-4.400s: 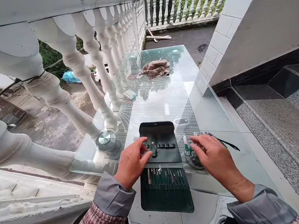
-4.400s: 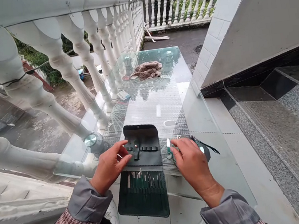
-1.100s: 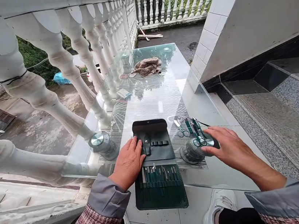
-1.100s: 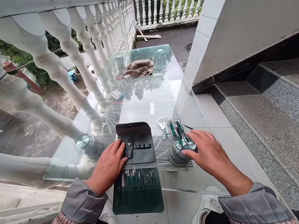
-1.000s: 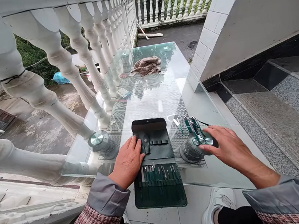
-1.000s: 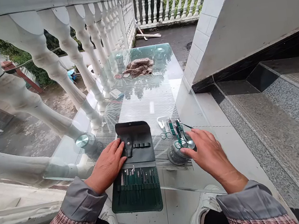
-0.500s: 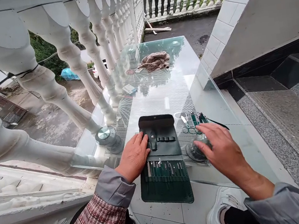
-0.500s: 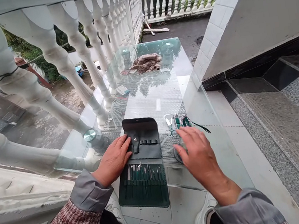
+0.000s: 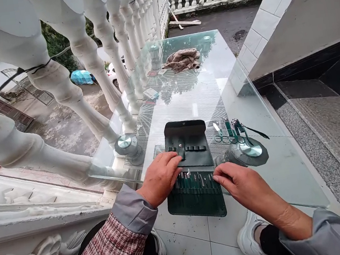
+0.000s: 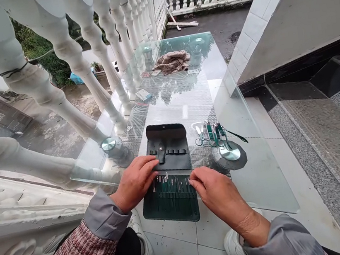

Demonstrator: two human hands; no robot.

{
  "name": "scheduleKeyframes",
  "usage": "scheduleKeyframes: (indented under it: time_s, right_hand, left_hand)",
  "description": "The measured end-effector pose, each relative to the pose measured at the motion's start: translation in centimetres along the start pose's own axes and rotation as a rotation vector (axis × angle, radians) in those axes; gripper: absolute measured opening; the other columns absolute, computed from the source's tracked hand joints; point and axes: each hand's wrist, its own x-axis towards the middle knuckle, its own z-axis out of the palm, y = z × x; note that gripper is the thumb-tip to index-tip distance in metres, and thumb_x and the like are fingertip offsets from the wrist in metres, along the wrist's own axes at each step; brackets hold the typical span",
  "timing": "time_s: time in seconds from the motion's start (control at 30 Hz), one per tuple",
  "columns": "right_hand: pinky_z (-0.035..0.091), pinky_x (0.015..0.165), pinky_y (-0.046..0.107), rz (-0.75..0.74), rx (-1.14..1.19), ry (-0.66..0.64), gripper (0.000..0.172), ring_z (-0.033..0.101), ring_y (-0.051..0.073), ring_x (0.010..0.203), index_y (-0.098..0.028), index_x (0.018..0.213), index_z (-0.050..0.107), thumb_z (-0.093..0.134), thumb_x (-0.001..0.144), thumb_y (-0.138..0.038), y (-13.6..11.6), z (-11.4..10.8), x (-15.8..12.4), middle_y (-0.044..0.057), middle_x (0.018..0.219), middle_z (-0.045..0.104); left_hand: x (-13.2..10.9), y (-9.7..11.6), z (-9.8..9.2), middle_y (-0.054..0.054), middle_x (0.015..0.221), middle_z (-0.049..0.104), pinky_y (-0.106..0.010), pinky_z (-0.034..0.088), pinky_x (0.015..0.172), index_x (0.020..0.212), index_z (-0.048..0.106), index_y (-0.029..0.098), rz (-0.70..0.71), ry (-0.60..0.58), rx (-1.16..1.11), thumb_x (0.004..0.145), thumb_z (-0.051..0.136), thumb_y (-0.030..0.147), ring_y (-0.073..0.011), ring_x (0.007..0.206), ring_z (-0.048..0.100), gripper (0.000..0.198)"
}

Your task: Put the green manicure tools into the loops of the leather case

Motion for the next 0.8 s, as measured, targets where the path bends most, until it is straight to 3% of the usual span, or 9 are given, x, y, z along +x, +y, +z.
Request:
scheduleKeyframes:
  time_s: [0.1,0.2,0.27,0.33,0.43,0.53,0.8]
  right_hand:
    - [0.038,0.057,0.026,0.038,-0.013,-0.030,0.017,0.054,0.014,0.063,-0.023,0.074,0.056,0.045,0.086,-0.029,-0.3,0.0,-0.1,-0.001,0.072,0.060]
    - [0.037,0.058,0.026,0.080,-0.006,-0.068,0.018,0.052,0.014,0.064,-0.023,0.074,0.055,0.044,0.086,-0.032,-0.7,0.0,-0.3,-0.001,0.072,0.060]
    - [0.036,0.059,0.026,0.119,0.017,-0.092,0.019,0.052,0.014,0.063,-0.023,0.075,0.054,0.043,0.087,-0.033,-0.9,-0.1,-0.4,-0.001,0.072,0.060]
    - [0.035,0.059,0.026,0.168,0.045,-0.117,0.020,0.051,0.014,0.063,-0.023,0.075,0.054,0.042,0.087,-0.035,-1.0,-0.2,-0.4,-0.001,0.071,0.060]
    - [0.034,0.058,0.027,0.232,0.065,-0.152,0.023,0.051,0.015,0.062,-0.023,0.074,0.054,0.041,0.086,-0.037,-1.3,-0.5,0.0,-0.001,0.069,0.061]
    - [0.033,0.058,0.027,0.270,0.036,-0.184,0.025,0.050,0.015,0.061,-0.023,0.072,0.055,0.042,0.085,-0.040,-1.7,-0.8,0.6,-0.001,0.066,0.061]
    - [0.029,0.056,0.028,0.352,-0.057,-0.230,0.024,0.051,0.016,0.062,-0.023,0.068,0.054,0.052,0.079,-0.044,-2.8,-0.9,1.8,0.000,0.067,0.063]
  left_hand:
    - [-0.9,0.8,-0.3,-0.007,0.093,0.063,-0.031,0.050,0.078,0.095,0.059,0.016,0.221,0.029,-0.012,0.093,0.044,0.029,-0.0168,0.086,0.056,0.021]
    - [-2.2,2.2,0.1,-0.004,0.070,0.059,-0.028,0.045,0.057,0.080,0.061,0.015,0.575,0.057,0.072,0.092,0.044,0.044,-0.0152,0.066,0.053,0.035]
    - [-3.1,3.6,0.8,-0.005,0.076,0.061,-0.027,0.041,0.052,0.081,0.062,0.015,0.765,0.044,0.130,0.090,0.047,0.041,-0.0149,0.067,0.054,0.032]
    - [-4.0,5.3,1.7,-0.009,0.093,0.063,-0.028,0.042,0.056,0.091,0.064,0.015,0.843,0.009,0.209,0.088,0.051,0.026,-0.0172,0.079,0.056,0.018]
    - [-5.0,7.6,3.0,-0.014,0.103,0.063,-0.033,0.044,0.065,0.099,0.066,0.012,0.867,0.034,0.276,0.088,0.046,0.022,-0.0216,0.090,0.056,0.025]
    - [-5.4,8.6,4.0,-0.016,0.104,0.063,-0.034,0.044,0.067,0.099,0.067,0.008,0.844,0.026,0.274,0.088,0.043,0.019,-0.0220,0.089,0.055,0.029]
    - [-4.4,7.3,5.2,-0.015,0.101,0.064,-0.032,0.039,0.064,0.087,0.069,0.011,0.880,-0.105,0.216,0.088,0.045,0.016,-0.0202,0.083,0.054,0.024]
